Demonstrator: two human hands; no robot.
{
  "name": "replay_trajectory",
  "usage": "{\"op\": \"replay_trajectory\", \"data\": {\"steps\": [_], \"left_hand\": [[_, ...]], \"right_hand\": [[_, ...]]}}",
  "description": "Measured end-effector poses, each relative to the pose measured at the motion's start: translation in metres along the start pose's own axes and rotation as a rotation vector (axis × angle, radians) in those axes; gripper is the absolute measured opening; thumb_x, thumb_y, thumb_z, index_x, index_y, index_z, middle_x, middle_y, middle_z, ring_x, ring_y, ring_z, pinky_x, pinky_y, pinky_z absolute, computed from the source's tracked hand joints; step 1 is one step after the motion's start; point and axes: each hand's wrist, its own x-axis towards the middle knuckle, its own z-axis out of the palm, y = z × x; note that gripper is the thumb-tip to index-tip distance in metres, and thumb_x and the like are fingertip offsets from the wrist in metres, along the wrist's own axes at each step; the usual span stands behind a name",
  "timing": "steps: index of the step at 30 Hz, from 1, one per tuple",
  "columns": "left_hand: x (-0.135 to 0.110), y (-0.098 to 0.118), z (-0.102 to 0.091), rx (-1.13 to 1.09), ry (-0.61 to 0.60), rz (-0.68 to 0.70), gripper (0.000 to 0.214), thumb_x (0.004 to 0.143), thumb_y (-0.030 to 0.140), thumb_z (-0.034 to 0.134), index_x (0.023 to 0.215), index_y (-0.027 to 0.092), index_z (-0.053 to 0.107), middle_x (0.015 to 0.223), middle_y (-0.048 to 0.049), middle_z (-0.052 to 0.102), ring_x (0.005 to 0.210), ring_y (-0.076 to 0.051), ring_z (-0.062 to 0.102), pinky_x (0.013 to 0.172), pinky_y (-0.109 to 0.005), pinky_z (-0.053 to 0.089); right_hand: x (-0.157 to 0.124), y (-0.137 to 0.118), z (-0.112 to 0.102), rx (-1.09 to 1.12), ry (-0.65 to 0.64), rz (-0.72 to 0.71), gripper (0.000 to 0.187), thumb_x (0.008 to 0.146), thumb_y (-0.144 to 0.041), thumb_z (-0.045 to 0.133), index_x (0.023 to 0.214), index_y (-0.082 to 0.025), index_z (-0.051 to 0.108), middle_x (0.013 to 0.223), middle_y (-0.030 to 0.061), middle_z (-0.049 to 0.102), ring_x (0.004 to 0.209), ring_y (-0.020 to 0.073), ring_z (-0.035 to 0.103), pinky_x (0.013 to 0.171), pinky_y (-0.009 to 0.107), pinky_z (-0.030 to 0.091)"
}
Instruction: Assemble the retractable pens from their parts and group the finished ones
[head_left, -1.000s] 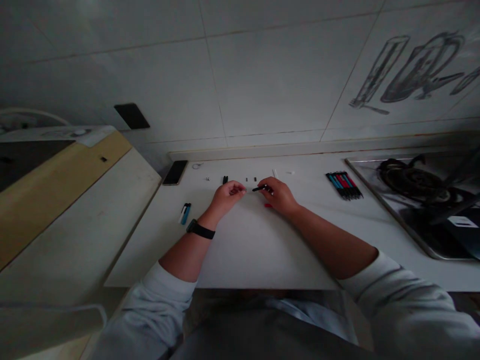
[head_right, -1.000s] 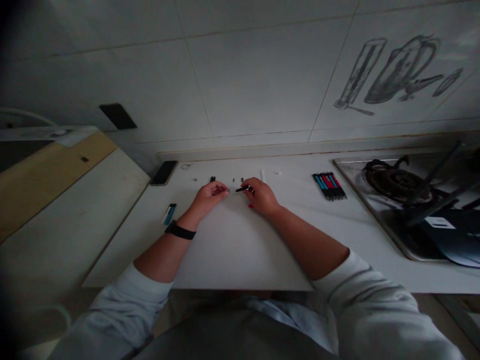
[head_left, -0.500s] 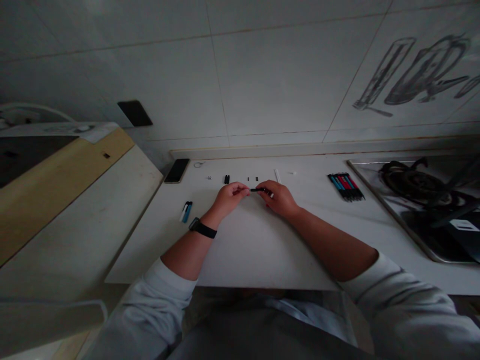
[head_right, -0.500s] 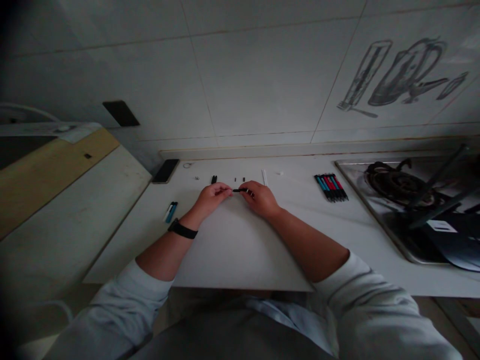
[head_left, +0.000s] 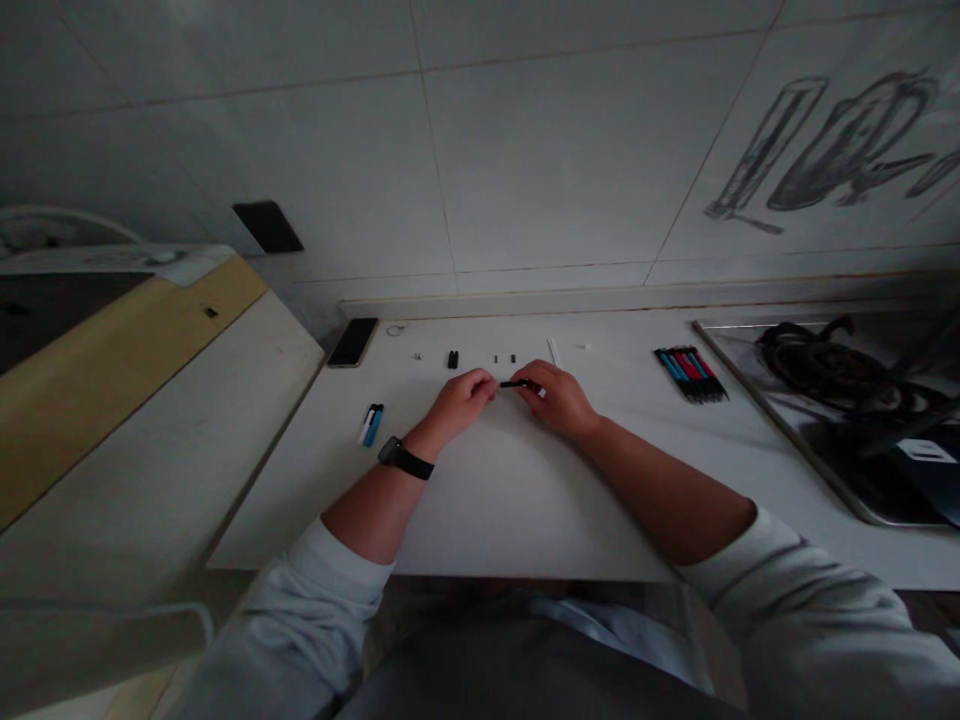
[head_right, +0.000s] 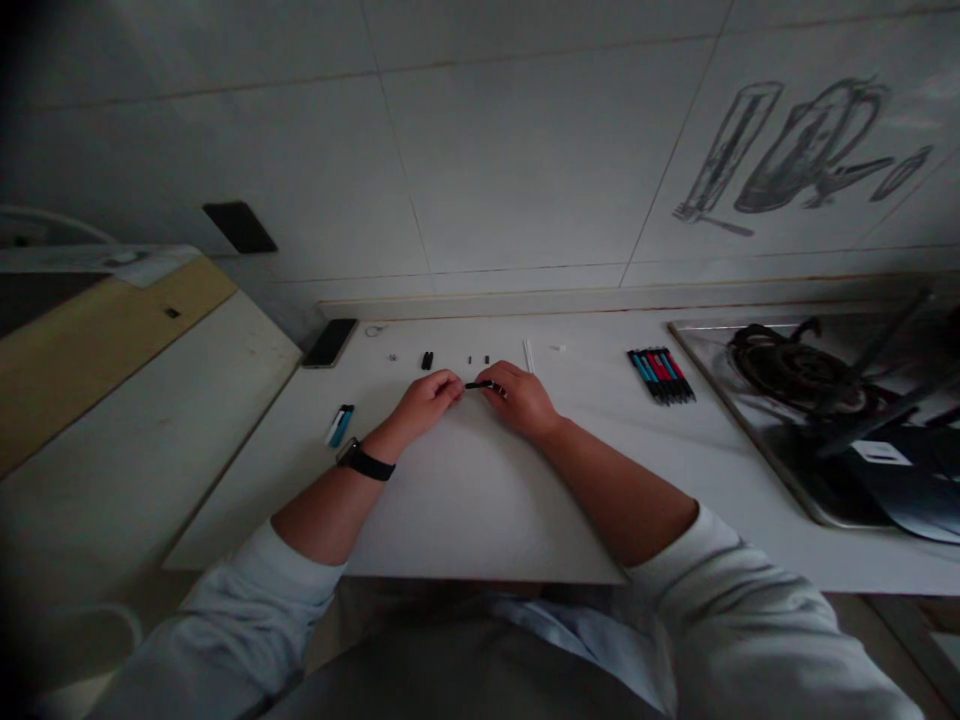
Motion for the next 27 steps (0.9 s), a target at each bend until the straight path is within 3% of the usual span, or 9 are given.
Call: {"op": "replay_trajectory", "data": {"steps": [5, 12, 16, 21, 27], "left_hand": [[0.0002, 0.0002, 0.0003, -0.017, 0.051, 0.034, 0.009, 0.093, 0.029, 0.064, 0.094, 0.020, 0.066, 0.087, -0.0006, 0.070, 0.081, -0.015, 0.064, 0.078, -0.028, 0.050], [-0.0003, -0.0007, 0.0008, 0.000, 0.082, 0.069, 0.007, 0.092, 0.026, 0.066, 0.095, 0.020, 0.066, 0.085, -0.0002, 0.070, 0.080, -0.015, 0.065, 0.076, -0.028, 0.051], [0.0001, -0.0013, -0.0001, 0.011, 0.095, 0.086, 0.007, 0.093, 0.025, 0.064, 0.097, 0.020, 0.066, 0.087, -0.0006, 0.070, 0.081, -0.015, 0.065, 0.078, -0.028, 0.052], [0.0003, -0.0024, -0.0001, 0.021, 0.095, 0.094, 0.007, 0.093, 0.025, 0.064, 0.097, 0.020, 0.066, 0.090, -0.0018, 0.071, 0.083, -0.016, 0.066, 0.080, -0.029, 0.052], [-0.0004, 0.0005, 0.0000, 0.026, 0.094, 0.102, 0.005, 0.094, 0.025, 0.063, 0.096, 0.020, 0.066, 0.087, -0.0015, 0.071, 0.081, -0.016, 0.065, 0.078, -0.029, 0.052]], "right_hand": [[-0.0009, 0.0021, 0.0019, -0.034, -0.031, 0.076, 0.016, 0.099, -0.030, 0.060, 0.109, -0.022, 0.071, 0.098, 0.0060, 0.072, 0.075, 0.0150, 0.064, 0.074, 0.028, 0.052], [-0.0013, -0.0025, 0.0005, -0.058, -0.107, 0.179, 0.022, 0.101, -0.033, 0.055, 0.117, -0.022, 0.065, 0.089, 0.0040, 0.073, 0.073, 0.0161, 0.066, 0.072, 0.027, 0.049], [-0.0016, -0.0027, 0.0014, -0.035, -0.101, 0.197, 0.034, 0.095, -0.030, 0.062, 0.128, -0.023, 0.057, 0.090, 0.0038, 0.072, 0.076, 0.0171, 0.067, 0.072, 0.027, 0.050], [-0.0006, -0.0041, -0.0003, -0.080, -0.112, 0.197, 0.016, 0.099, -0.033, 0.055, 0.109, -0.023, 0.063, 0.087, 0.0046, 0.072, 0.073, 0.0167, 0.065, 0.070, 0.028, 0.048], [-0.0002, -0.0041, -0.0010, -0.047, -0.071, 0.205, 0.026, 0.094, -0.032, 0.061, 0.118, -0.022, 0.059, 0.096, 0.0063, 0.073, 0.075, 0.0168, 0.066, 0.073, 0.029, 0.050]]}}
